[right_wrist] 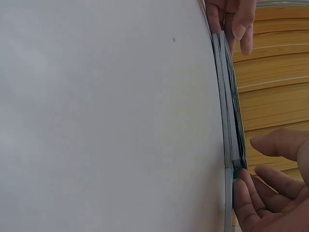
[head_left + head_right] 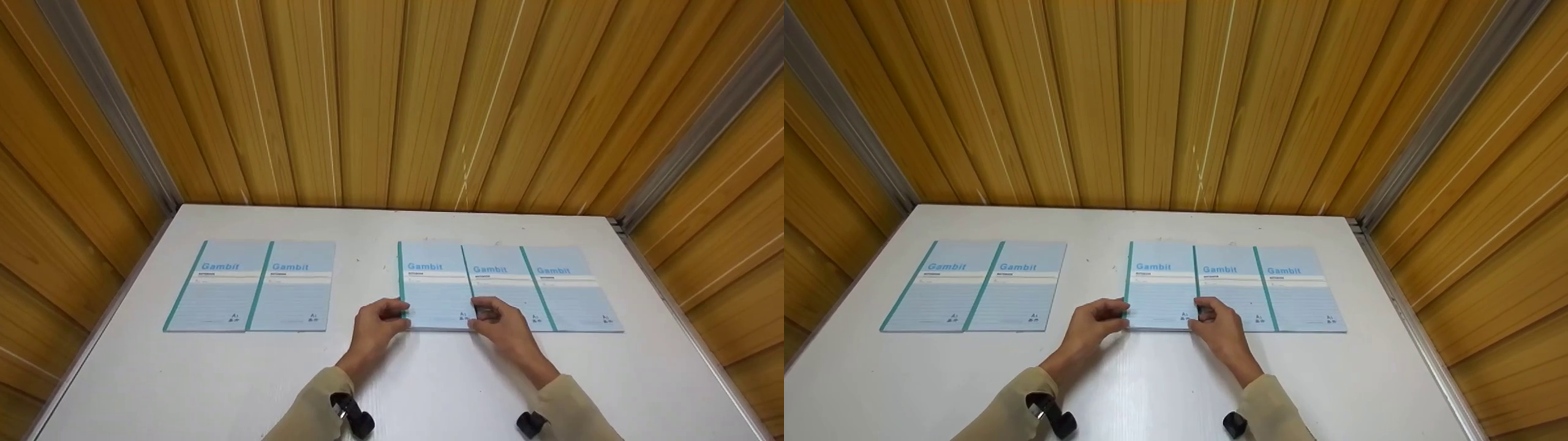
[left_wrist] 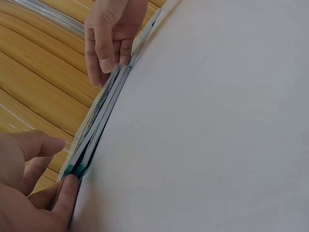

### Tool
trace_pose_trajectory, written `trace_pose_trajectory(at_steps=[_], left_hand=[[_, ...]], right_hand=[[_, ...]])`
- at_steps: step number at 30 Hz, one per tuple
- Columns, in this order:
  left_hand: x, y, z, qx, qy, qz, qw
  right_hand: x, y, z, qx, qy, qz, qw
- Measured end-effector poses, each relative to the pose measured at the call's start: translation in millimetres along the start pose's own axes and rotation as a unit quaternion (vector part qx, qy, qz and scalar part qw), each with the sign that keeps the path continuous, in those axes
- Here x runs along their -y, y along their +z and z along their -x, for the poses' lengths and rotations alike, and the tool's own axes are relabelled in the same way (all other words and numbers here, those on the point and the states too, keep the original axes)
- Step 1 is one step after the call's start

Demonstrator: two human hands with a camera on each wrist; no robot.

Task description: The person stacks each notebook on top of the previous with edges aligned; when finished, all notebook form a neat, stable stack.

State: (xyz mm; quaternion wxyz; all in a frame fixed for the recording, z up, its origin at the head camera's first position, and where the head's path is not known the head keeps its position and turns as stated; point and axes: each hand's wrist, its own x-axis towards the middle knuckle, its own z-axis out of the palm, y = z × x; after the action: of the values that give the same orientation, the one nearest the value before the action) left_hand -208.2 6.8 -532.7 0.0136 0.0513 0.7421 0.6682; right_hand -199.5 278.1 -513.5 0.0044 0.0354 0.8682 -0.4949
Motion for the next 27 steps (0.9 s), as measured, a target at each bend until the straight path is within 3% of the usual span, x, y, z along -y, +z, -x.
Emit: trace_pose_trajectory(at_steps=[6,27], left_hand=[[0.4,-4.5,-0.1,0.01,-0.014,0.03,0.9994],[-0.1,-8.5,-1.4,0.016,-0.037,0.06,0.9974]], right_hand=[[2,2,2.1,0.002,-0.001,0.008,1.0],[8,11,9.1,0.007,-0.023,0.034,0.9991]])
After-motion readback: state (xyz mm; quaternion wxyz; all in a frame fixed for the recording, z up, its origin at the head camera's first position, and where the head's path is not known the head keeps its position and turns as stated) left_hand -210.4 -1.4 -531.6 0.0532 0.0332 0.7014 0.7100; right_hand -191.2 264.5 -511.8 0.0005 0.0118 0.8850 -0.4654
